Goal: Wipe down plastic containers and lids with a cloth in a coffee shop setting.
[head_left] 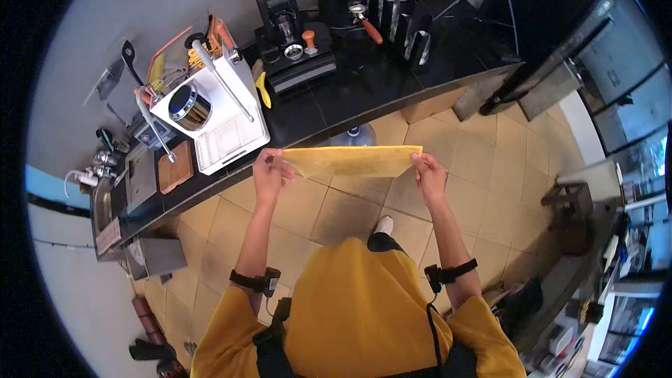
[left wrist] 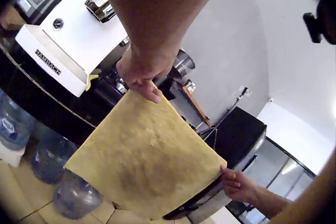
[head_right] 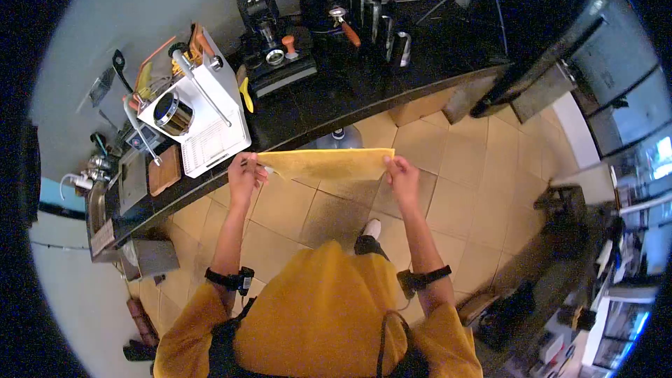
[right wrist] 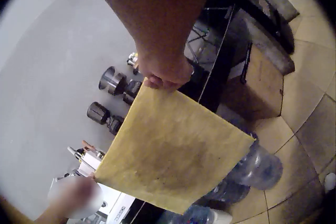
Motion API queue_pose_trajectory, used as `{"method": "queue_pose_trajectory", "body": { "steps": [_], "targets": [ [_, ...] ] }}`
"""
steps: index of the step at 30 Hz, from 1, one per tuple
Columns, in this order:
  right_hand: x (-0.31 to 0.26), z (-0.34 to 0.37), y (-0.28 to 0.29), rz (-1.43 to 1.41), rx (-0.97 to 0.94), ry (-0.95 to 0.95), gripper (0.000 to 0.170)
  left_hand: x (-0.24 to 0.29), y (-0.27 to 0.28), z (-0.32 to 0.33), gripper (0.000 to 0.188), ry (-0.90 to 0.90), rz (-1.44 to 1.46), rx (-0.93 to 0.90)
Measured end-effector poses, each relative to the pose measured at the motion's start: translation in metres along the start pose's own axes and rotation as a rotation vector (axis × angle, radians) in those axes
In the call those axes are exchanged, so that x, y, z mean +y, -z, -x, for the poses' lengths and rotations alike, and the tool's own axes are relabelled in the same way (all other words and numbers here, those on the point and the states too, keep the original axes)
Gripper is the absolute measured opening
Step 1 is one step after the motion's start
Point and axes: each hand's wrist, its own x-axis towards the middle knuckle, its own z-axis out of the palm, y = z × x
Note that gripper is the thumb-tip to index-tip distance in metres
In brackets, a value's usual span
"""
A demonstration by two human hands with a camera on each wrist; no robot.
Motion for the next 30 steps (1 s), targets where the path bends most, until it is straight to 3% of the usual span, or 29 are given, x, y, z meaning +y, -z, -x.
{"method": "queue_pose_trajectory", "body": {
  "steps": [8, 11, 16, 21, 30],
  "targets": [
    [-0.021, -0.161, -0.014, 0.016, -0.265, -0.006, 0.016, -0.019, -0.066, -0.059, 0.026, 0.098, 0.161, 0.295],
    [-0.027, -0.198, -0.035, -0.027, -0.305, -0.113, 0.017, -0.018, -0.076, -0.084, 0.029, 0.107, 0.193, 0.365],
    [-0.019, -0.263, -0.072, -0.041, -0.431, -0.134, 0.02, -0.037, -0.077, -0.145, 0.029, 0.134, 0.282, 0.453],
    [-0.017, -0.315, -0.109, 0.131, -0.501, -0.161, 0.02, -0.068, -0.081, -0.209, 0.023, 0.121, 0.325, 0.514],
    [0.004, -0.357, -0.164, 0.028, -0.471, -0.294, 0.019, -0.118, -0.087, -0.254, 0.031, 0.111, 0.396, 0.606]
  ]
}}
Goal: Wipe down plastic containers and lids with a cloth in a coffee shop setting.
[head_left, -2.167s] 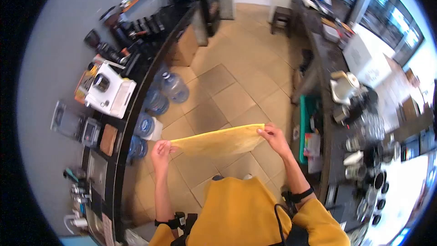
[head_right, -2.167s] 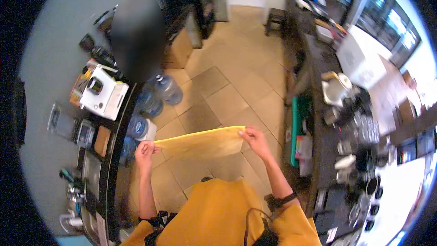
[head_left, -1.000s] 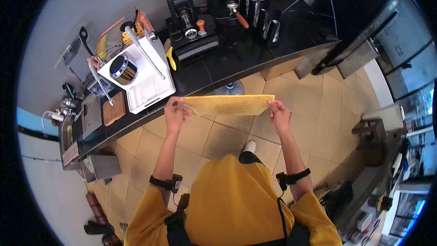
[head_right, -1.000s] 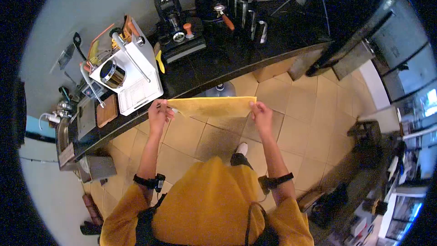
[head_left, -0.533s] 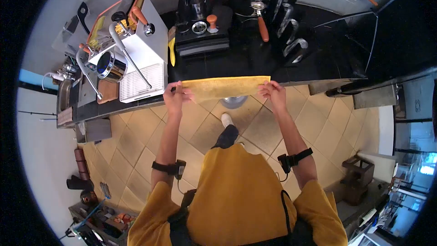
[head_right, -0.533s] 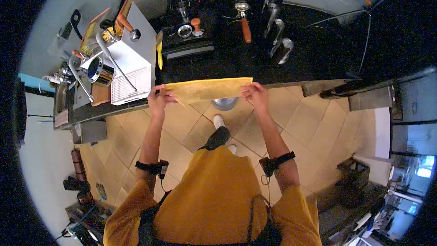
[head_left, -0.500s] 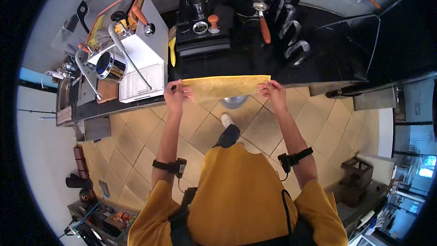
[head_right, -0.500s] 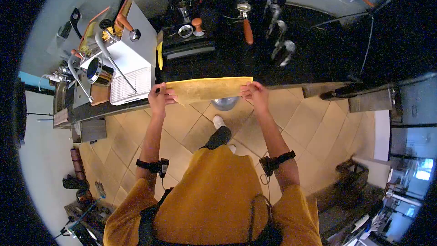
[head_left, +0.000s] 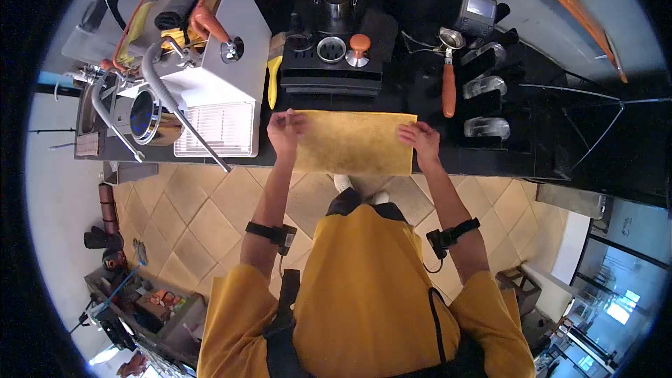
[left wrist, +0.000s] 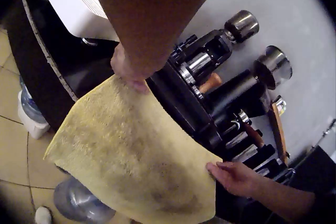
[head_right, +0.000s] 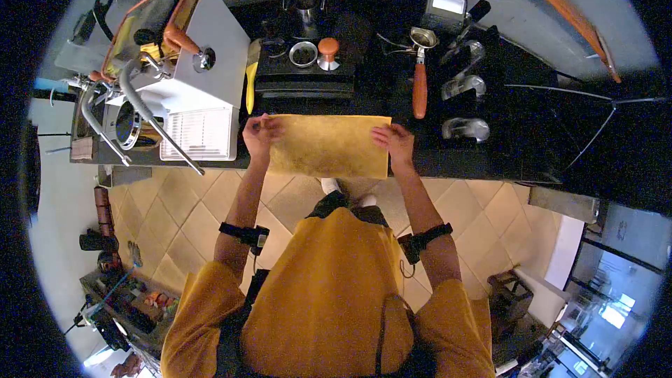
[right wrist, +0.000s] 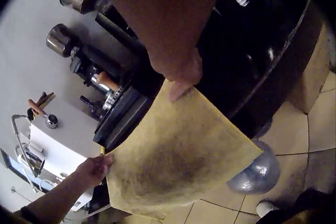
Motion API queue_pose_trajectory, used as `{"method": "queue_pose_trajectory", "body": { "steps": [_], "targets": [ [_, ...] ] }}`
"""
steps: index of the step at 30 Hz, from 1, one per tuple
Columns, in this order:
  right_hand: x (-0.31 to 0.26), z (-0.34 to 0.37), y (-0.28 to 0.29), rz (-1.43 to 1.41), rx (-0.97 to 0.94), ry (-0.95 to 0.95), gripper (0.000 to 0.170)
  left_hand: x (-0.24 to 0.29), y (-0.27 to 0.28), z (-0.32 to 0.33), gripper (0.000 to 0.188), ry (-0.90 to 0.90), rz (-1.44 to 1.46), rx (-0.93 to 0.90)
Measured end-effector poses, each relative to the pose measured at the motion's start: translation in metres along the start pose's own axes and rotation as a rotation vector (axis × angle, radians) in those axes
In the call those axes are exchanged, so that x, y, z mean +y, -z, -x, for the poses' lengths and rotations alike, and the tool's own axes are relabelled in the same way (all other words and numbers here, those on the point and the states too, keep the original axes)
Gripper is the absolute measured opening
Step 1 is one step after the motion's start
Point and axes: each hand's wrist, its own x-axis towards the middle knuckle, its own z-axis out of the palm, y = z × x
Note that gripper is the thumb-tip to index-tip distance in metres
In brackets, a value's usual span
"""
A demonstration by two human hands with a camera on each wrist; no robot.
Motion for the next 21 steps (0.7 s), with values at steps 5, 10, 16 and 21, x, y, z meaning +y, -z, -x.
{"method": "queue_pose_trajectory", "body": {
  "steps": [5, 10, 16, 21],
  "targets": [
    [0.002, -0.023, -0.012, -0.023, -0.006, 0.002, 0.016, -0.029, -0.002, -0.008, 0.027, -0.182, 0.086, -0.053],
    [-0.001, -0.014, -0.02, 0.209, 0.018, 0.256, 0.027, 0.023, -0.026, 0.028, 0.049, -0.538, -0.597, -0.128],
    [0.007, -0.004, -0.005, 1.208, -0.283, 0.744, 0.052, 0.01, -0.012, 0.052, 0.057, -0.558, -1.208, -0.425],
    [0.016, 0.0, 0.0, 1.455, -0.279, 0.752, 0.059, 0.002, -0.013, 0.05, 0.058, -0.618, -1.311, -0.399]
  ]
}}
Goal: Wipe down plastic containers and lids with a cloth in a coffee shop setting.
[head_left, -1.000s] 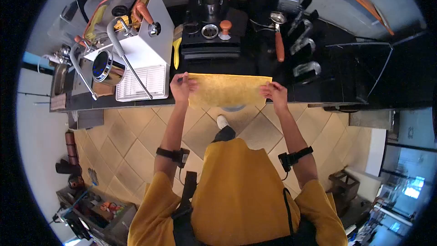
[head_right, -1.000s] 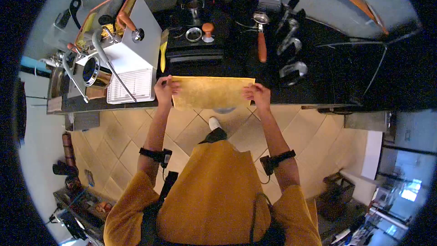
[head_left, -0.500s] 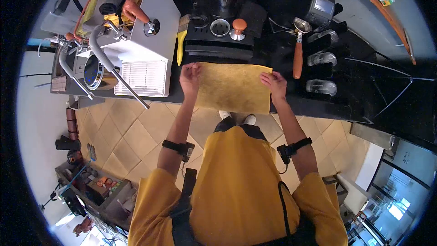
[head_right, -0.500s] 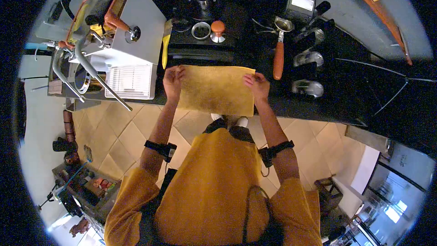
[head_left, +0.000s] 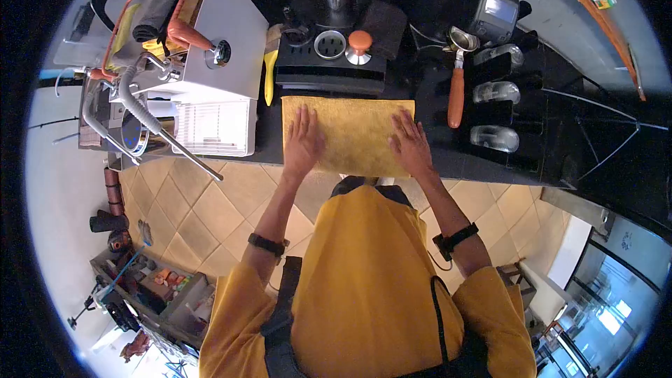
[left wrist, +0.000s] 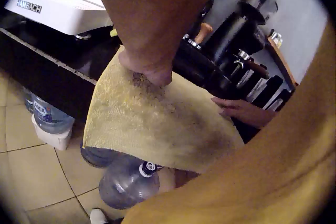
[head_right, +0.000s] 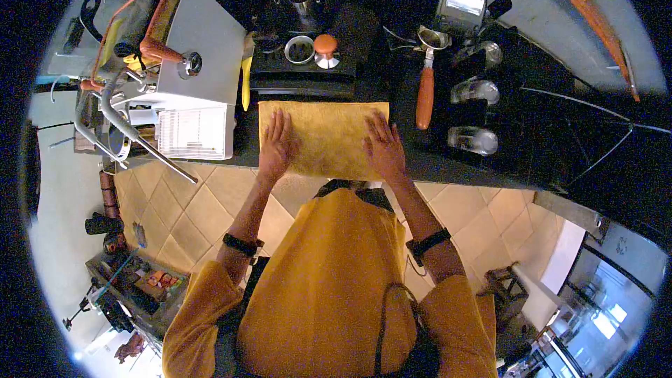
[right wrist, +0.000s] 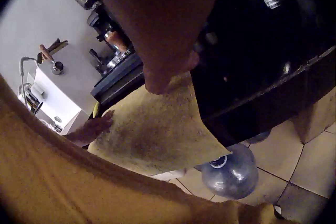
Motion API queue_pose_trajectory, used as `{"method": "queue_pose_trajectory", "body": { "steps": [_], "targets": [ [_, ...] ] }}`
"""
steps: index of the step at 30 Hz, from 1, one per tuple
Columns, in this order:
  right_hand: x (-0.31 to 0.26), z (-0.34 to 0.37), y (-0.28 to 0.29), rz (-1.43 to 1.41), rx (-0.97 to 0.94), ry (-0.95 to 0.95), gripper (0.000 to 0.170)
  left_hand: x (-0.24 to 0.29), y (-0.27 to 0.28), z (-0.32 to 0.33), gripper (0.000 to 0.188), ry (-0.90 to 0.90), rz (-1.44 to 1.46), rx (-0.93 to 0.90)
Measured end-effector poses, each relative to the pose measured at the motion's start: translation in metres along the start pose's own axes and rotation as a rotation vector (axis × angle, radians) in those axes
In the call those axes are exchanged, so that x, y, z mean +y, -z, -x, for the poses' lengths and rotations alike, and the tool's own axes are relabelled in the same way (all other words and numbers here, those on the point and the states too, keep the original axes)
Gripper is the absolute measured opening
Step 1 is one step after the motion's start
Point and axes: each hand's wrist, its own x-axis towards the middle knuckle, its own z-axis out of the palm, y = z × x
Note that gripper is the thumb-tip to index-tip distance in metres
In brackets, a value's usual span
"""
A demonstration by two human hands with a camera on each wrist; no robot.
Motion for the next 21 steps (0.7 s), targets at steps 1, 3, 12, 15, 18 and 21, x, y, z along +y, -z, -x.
{"method": "queue_pose_trajectory", "body": {
  "steps": [1, 3, 12, 15, 18, 21],
  "targets": [
    [-0.001, 0.0, 0.002, -0.001, -0.003, -0.004, 0.059, -0.002, -0.001, -0.002, 0.058, -0.001, 0.002, -0.004],
    [-0.002, -0.002, 0.004, 0.05, -0.028, 0.002, 0.061, -0.009, -0.002, -0.007, 0.06, -0.025, -0.025, -0.005],
    [-0.007, -0.017, 0.001, 0.113, -0.069, -0.056, 0.064, -0.023, -0.007, -0.021, 0.061, -0.049, -0.082, -0.024],
    [-0.006, -0.024, 0.005, 0.087, -0.135, -0.083, 0.063, -0.024, -0.006, -0.021, 0.062, -0.033, -0.041, -0.028],
    [-0.005, -0.025, 0.004, 0.1, -0.103, -0.068, 0.062, -0.028, -0.009, -0.023, 0.066, -0.043, -0.021, -0.024],
    [-0.008, -0.02, 0.005, 0.104, -0.034, -0.012, 0.059, -0.022, -0.001, -0.024, 0.058, -0.038, 0.005, 0.066]
  ]
}}
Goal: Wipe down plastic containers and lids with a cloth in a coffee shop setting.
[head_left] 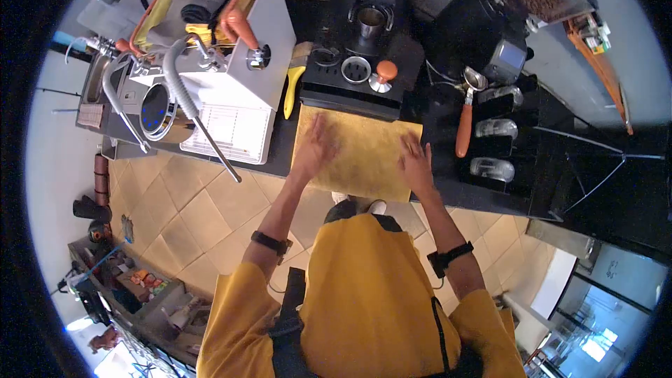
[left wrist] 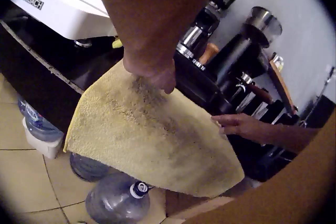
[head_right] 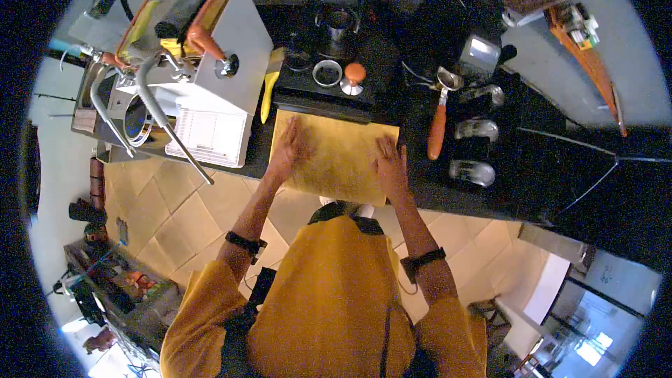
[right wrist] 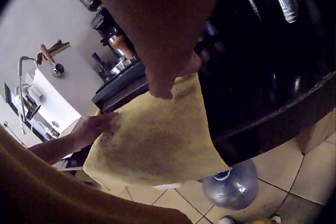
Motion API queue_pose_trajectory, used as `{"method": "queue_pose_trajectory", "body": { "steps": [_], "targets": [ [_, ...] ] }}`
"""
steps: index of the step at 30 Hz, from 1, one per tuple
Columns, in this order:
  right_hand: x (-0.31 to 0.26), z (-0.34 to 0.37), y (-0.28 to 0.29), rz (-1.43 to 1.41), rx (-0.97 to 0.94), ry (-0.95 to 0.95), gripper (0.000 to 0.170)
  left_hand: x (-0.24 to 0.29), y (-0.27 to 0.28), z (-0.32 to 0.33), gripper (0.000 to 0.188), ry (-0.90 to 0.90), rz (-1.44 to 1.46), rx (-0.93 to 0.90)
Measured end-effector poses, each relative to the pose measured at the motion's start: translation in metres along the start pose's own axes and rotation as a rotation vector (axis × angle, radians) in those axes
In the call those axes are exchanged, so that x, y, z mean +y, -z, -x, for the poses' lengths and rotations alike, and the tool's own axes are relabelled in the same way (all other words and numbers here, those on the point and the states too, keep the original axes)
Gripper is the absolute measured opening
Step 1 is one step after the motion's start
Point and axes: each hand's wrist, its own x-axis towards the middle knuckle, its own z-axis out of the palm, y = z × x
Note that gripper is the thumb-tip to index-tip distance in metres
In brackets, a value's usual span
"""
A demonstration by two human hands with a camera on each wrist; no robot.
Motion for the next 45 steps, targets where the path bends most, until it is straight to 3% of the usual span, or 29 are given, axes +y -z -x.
{"method": "queue_pose_trajectory", "body": {
  "steps": [1, 3, 5, 10, 13, 14, 16, 18, 20, 22, 24, 26, 28, 30, 32, 34, 36, 37, 38, 40, 42, 43, 45],
  "targets": [
    [-0.005, 0.0, 0.01, 0.011, 0.003, 0.016, 0.059, 0.003, 0.01, 0.004, 0.049, -0.026, 0.205, 0.011],
    [-0.013, 0.007, 0.028, -0.211, -0.164, -0.013, 0.05, 0.011, 0.018, 0.011, 0.027, -0.011, 0.573, 0.065],
    [-0.006, 0.017, 0.017, -0.272, -0.153, 0.032, 0.044, 0.018, 0.033, 0.023, 0.025, -0.004, 0.639, 0.035],
    [-0.029, 0.038, 0.03, -0.474, -0.039, 0.188, 0.027, 0.023, 0.065, 0.071, 0.037, 0.107, 0.83, -0.039],
    [-0.043, 0.059, 0.023, -0.717, -0.197, 0.127, 0.027, 0.024, 0.075, 0.114, 0.049, 0.185, 0.908, -0.057],
    [-0.041, 0.066, 0.01, -0.665, -0.203, 0.167, 0.028, 0.023, 0.076, 0.133, 0.049, 0.187, 0.886, -0.041],
    [-0.041, 0.078, -0.008, -0.617, -0.196, 0.225, 0.029, 0.025, 0.082, 0.172, 0.05, 0.385, 0.862, -0.123],
    [-0.048, 0.094, -0.023, -0.738, -0.378, 0.156, 0.029, 0.007, 0.056, 0.227, 0.051, 0.342, 0.804, -0.046],
    [-0.055, 0.107, -0.048, -0.681, -0.381, 0.237, 0.028, -0.006, 0.033, 0.293, 0.051, 0.321, 0.738, 0.029],
    [-0.075, 0.118, -0.067, -0.745, -0.492, 0.226, 0.028, -0.006, 0.025, 0.367, 0.05, 0.526, 0.696, 0.023],
    [-0.093, 0.123, -0.088, -0.738, -0.588, 0.27, 0.029, 0.004, 0.029, 0.439, 0.042, 0.766, 0.809, -0.124],
    [-0.108, 0.136, -0.112, -0.703, -0.668, 0.297, 0.029, 0.012, 0.012, 0.521, 0.031, 0.785, 0.78, -0.003],
    [-0.106, 0.138, -0.137, -0.625, -0.714, 0.497, 0.029, 0.014, -0.016, 0.595, 0.025, 1.144, 1.229, 0.135],
    [-0.109, 0.139, -0.144, -0.488, -0.831, 0.492, 0.031, 0.051, 0.005, 0.633, 0.028, 1.167, 1.002, 0.208],
    [-0.107, 0.135, -0.155, -0.29, -0.966, 0.6, 0.032, 0.062, -0.016, 0.683, 0.03, 1.202, 0.924, 0.399],
    [-0.113, 0.133, -0.159, -0.137, -0.984, 0.534, 0.033, 0.066, -0.028, 0.711, 0.034, 1.306, 1.138, 0.703],
    [-0.115, 0.127, -0.173, 0.092, -1.0, 0.826, 0.032, 0.06, -0.027, 0.733, 0.035, 1.325, 1.142, 0.758],
    [-0.115, 0.121, -0.184, 0.12, -1.027, 0.846, 0.028, 0.054, -0.027, 0.74, 0.037, 1.349, 1.133, 0.782],
    [-0.115, 0.113, -0.198, 0.067, -1.085, 0.745, 0.024, 0.046, -0.026, 0.743, 0.037, 1.342, 1.14, 0.812],
    [-0.11, 0.091, -0.231, -0.261, -1.196, 0.285, 0.017, 0.024, -0.017, 0.75, 0.039, 1.218, 1.208, 1.057],
    [-0.128, 0.065, -0.252, -0.41, -1.21, 0.097, 0.011, -0.003, 0.009, 0.754, 0.039, 1.276, 1.09, 1.026],
    [-0.151, 0.053, -0.252, -0.402, -1.217, 0.102, 0.011, -0.016, 0.02, 0.76, 0.038, 1.342, 0.973, 0.965],
    [-0.209, 0.021, -0.256, -0.37, -1.249, -0.13, 0.01, -0.052, 0.047, 0.775, 0.038, 1.308, 0.894, 0.983]
  ]
}}
